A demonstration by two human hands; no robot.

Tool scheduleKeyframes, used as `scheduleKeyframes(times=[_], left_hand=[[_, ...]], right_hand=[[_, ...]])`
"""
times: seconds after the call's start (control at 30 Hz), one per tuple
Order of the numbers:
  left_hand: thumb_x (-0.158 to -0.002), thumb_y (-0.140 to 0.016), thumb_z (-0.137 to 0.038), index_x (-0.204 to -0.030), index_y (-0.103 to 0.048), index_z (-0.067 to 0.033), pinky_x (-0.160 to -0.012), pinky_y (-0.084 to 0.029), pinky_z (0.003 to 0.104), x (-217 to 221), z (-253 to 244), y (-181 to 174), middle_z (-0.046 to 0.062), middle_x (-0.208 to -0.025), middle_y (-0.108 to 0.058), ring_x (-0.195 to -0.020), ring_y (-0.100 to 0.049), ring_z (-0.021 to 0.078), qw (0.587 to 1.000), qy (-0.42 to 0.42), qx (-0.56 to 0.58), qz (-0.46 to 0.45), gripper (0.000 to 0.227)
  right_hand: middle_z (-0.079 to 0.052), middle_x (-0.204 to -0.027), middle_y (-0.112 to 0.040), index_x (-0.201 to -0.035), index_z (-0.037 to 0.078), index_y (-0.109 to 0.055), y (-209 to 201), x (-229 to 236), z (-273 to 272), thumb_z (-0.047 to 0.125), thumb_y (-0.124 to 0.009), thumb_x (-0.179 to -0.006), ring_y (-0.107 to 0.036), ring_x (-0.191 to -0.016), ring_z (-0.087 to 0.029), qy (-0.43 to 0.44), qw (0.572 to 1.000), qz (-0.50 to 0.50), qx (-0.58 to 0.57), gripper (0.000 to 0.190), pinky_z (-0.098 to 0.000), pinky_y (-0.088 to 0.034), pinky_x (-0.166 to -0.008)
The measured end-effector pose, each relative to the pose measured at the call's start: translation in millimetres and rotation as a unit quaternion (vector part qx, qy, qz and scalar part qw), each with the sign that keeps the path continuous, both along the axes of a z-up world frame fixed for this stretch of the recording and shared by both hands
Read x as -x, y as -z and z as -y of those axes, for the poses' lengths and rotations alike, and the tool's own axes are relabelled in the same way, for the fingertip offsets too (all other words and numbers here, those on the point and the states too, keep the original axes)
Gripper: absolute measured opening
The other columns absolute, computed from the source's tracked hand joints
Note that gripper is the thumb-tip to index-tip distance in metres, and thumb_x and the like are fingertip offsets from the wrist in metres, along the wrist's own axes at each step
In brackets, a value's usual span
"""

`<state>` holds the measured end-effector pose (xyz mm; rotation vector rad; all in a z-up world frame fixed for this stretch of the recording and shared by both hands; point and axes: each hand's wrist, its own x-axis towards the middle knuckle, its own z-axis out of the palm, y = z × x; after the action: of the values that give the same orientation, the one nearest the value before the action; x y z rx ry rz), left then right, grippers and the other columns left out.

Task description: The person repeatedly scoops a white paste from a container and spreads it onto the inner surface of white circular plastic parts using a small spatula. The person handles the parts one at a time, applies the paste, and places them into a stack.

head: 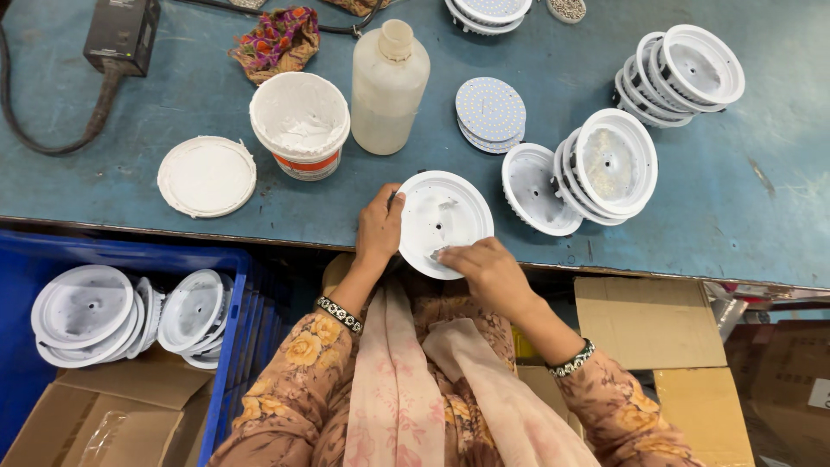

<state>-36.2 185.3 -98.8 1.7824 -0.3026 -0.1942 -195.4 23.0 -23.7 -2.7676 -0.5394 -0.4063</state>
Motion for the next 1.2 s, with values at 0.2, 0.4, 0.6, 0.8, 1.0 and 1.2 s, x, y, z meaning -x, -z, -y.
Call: scheduleKeyframes(times=[0.2,0.4,0.6,0.8,1.0,1.2], left_hand=[[-0.106,-0.05,-0.024,-0.127,-0.047,-0.0066,-0.074,-0.057,0.046,6,1,36,0.023,-0.102,-0.069,-0.092,-0.072,0.038,0.995,-0.009,0.095,-0.039,0.028],[-0.097,-0.06,-0.023,-0.128,-0.033,-0.0063,-0.071,-0.066,0.044,51,-17,35,0.021,-0.113,-0.065,-0.095,-0.075,0.0372,0.916,0.147,0.225,-0.299,0.043],[-0.093,-0.07,-0.038,-0.11,-0.062,-0.0002,-0.067,-0.057,0.041,19,-38,-10,0.021,-0.099,-0.073,-0.082,-0.076,0.0319,0.974,0.031,-0.162,0.157,0.042],[-0.099,-0.06,-0.041,-0.112,-0.065,-0.0099,-0.073,-0.055,0.047,-10,6,-8,0.014,-0.088,-0.075,-0.08,-0.073,0.0347,0.966,0.097,-0.179,0.157,0.034],[-0.098,-0.057,-0.042,-0.123,-0.063,-0.016,-0.073,-0.055,0.044,0,4,2,0.012,-0.083,-0.076,-0.078,-0.075,0.0314,0.988,0.055,-0.112,0.096,0.037],[-0.098,-0.057,-0.037,-0.126,-0.063,-0.0161,-0.073,-0.054,0.044,8,0,-2,0.014,-0.083,-0.075,-0.079,-0.074,0.0324,0.993,0.025,-0.081,0.082,0.035]], right_hand=[[-0.011,-0.104,-0.079,-0.118,0.003,-0.077,14,-12,32,0.0,-0.065,-0.095,-0.069,-0.092,-0.017,0.255,0.9,0.008,-0.354,0.025,-0.0301,-0.056,-0.086],[-0.004,-0.101,-0.078,-0.115,0.001,-0.075,26,-24,53,0.009,-0.067,-0.098,-0.069,-0.09,-0.007,0.257,0.81,-0.022,-0.526,0.021,-0.0223,-0.056,-0.086],[-0.009,-0.086,-0.074,-0.118,0.008,-0.079,20,-27,48,0.012,-0.069,-0.098,-0.05,-0.07,-0.01,0.353,0.847,-0.069,-0.392,0.022,-0.0257,-0.043,-0.064],[-0.009,-0.098,-0.076,-0.118,0.009,-0.077,8,-17,40,0.006,-0.066,-0.097,-0.066,-0.078,-0.015,0.237,0.926,0.009,-0.292,0.025,-0.0278,-0.052,-0.07],[-0.007,-0.107,-0.077,-0.112,0.007,-0.074,3,-36,42,-0.008,-0.061,-0.079,-0.07,-0.092,-0.027,0.113,0.988,0.099,0.029,0.038,-0.0403,-0.052,-0.083],[-0.008,-0.1,-0.076,-0.112,0.007,-0.074,18,-22,37,-0.007,-0.061,-0.081,-0.07,-0.088,-0.027,0.134,0.988,0.051,0.054,0.036,-0.0409,-0.052,-0.084]])
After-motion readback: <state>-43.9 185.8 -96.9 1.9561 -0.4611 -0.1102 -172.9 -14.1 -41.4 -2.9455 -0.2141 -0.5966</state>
